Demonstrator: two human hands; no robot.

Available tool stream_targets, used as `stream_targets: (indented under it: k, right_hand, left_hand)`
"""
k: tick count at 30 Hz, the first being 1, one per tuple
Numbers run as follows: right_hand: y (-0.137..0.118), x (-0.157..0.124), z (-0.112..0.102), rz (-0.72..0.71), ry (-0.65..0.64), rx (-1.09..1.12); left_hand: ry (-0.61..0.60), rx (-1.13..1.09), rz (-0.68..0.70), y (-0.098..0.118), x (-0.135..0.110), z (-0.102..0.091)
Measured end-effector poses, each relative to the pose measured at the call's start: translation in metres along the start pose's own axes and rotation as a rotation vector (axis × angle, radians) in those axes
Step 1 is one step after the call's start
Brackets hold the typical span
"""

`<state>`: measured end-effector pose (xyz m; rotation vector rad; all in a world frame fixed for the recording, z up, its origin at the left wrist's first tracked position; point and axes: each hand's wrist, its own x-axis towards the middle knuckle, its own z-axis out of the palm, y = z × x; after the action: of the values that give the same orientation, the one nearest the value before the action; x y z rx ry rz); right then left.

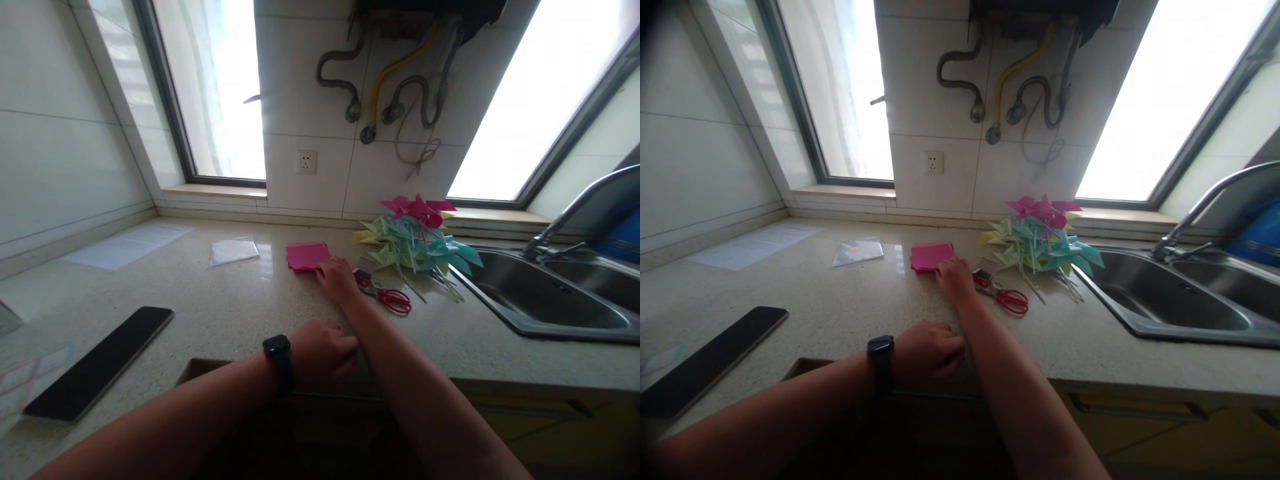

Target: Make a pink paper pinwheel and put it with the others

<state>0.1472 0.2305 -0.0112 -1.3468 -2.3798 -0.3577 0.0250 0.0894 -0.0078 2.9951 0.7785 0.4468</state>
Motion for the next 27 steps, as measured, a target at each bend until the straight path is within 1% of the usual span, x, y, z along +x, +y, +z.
stream_targets:
  k: [11,19,23,27]
  right_hand:
    - [0.007,0.004,0.012,-0.018,-0.008,0.093]
    - [0.011,0.005,0.012,-0.025,0.010,0.169]
    - [0.012,0.003,0.010,0.006,0.045,0.236]
    - [0.015,0.000,0.008,0.084,0.092,0.333]
  left_hand:
    - [0.008,0.005,0.004,0.001,-0.001,-0.002]
    - [0.007,-0.021,0.003,-0.001,0.000,-0.002]
    - [0.004,-0.045,-0.005,0.000,0.000,-0.003]
    - [-0.005,-0.092,-0.017,-0.001,0.001,-0.002]
